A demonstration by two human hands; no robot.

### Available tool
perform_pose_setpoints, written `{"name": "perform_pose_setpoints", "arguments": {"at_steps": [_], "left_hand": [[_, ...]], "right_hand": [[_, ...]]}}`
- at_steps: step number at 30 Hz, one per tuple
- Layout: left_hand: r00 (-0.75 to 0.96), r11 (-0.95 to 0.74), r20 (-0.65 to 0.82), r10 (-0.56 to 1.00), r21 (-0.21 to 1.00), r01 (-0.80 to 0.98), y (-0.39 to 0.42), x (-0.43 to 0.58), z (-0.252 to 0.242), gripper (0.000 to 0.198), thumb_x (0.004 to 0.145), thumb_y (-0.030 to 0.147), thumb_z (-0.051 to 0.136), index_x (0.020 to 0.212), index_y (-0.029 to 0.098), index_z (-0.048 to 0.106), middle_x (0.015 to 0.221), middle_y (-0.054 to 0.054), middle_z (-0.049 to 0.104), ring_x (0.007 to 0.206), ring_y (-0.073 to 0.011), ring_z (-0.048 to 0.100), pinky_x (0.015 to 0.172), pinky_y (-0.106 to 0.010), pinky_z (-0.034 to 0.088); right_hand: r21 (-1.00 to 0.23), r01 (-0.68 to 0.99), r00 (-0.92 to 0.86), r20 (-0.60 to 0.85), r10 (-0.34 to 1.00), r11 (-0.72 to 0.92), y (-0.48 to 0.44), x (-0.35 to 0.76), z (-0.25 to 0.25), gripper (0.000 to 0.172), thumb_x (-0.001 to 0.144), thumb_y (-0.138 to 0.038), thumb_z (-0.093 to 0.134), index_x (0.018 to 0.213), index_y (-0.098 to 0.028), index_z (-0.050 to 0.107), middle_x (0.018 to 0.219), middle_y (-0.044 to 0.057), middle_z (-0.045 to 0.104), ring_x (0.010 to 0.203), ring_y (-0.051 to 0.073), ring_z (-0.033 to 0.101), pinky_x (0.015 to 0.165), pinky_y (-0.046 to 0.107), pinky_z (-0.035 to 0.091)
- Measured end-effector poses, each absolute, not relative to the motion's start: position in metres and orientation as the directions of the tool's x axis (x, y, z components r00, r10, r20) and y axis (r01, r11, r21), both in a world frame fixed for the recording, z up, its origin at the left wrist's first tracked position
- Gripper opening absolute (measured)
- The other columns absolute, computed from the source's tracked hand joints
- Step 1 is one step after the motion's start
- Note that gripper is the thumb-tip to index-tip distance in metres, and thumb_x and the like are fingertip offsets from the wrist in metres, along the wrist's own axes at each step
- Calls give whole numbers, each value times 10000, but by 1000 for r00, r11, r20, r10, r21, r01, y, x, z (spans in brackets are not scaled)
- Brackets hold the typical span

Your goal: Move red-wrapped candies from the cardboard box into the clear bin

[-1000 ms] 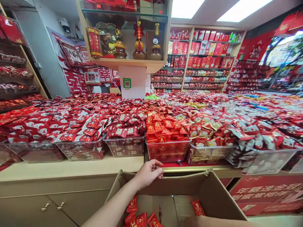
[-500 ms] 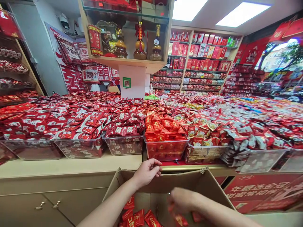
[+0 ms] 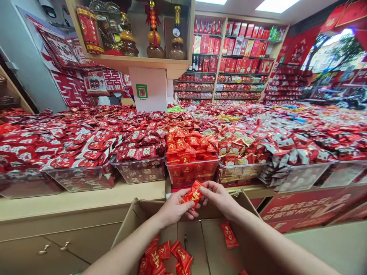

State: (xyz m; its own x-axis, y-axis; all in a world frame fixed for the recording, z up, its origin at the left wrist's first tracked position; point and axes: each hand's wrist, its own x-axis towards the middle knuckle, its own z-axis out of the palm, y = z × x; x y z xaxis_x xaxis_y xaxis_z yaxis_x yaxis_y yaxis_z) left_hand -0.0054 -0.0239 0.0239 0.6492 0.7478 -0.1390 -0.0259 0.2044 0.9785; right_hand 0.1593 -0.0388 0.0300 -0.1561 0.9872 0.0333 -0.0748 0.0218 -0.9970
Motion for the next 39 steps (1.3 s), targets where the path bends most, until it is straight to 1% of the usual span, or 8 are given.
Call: {"name": "perform_pose_setpoints", "arguments": {"at_steps": [8,13,16,19,25,29,33,39], "left_hand": [[508,146,-101,856,988,-49,-17,-10,26,392,684,331,577,996,159,415,745,-54,635,615,-165,631,512,-235,469],[509,-68,-12,861,988,139,-18,-13,26,264,699,316,545,913,166,510,659,-14,614,586,-144,607,482,-220,455],[485,-116,42,874,985,125,-20,-13,27,279,717,300,523,968,186,483,663,1,605,557,-118,584,460,-196,426],[421,-97,73,904,995,35,-19,-13,28,330,707,300,541,1001,190,443,698,6,594,544,-99,557,446,-179,395],[537,-116,107,837,993,-17,-20,-14,31,283,590,253,665,822,136,552,789,-17,593,744,-131,537,685,-226,406],[516,-81,57,855,996,25,-23,-13,30,236,593,262,654,754,134,538,706,1,582,662,-114,527,624,-211,398],[473,-230,153,868,967,111,-25,-17,36,183,636,260,607,748,143,522,664,17,563,607,-95,505,576,-193,391],[135,-399,389,911,915,56,-1,-44,79,274,669,273,580,898,173,469,823,-15,606,746,-136,561,673,-237,434]], "right_hand": [[-992,-110,-91,-50,995,-60,-31,162,24,273,641,-380,600,673,-147,461,545,-11,531,472,79,479,396,178,344],[-954,173,-190,211,959,245,-36,163,26,427,614,-344,634,987,-193,492,874,35,584,778,150,534,664,268,427],[-932,273,-242,173,955,238,-40,160,27,297,641,-385,604,835,-163,563,784,26,602,718,152,534,662,272,416],[-981,144,-232,93,968,128,-41,156,24,292,630,-400,613,745,-146,529,689,8,579,593,116,507,543,237,405],[-995,-61,-197,89,976,78,-41,147,21,289,603,-373,645,690,-151,481,654,0,552,568,102,495,518,225,407],[-971,125,-222,173,960,204,-42,148,21,252,650,-365,605,761,-151,533,737,26,564,661,135,513,610,258,421],[-886,273,-228,319,920,375,-39,155,23,222,746,-368,488,774,-157,550,800,37,550,758,146,494,701,255,391],[-869,430,-111,218,970,244,-30,162,16,342,762,-438,406,589,-152,477,564,-16,453,565,109,415,527,214,339]]}}
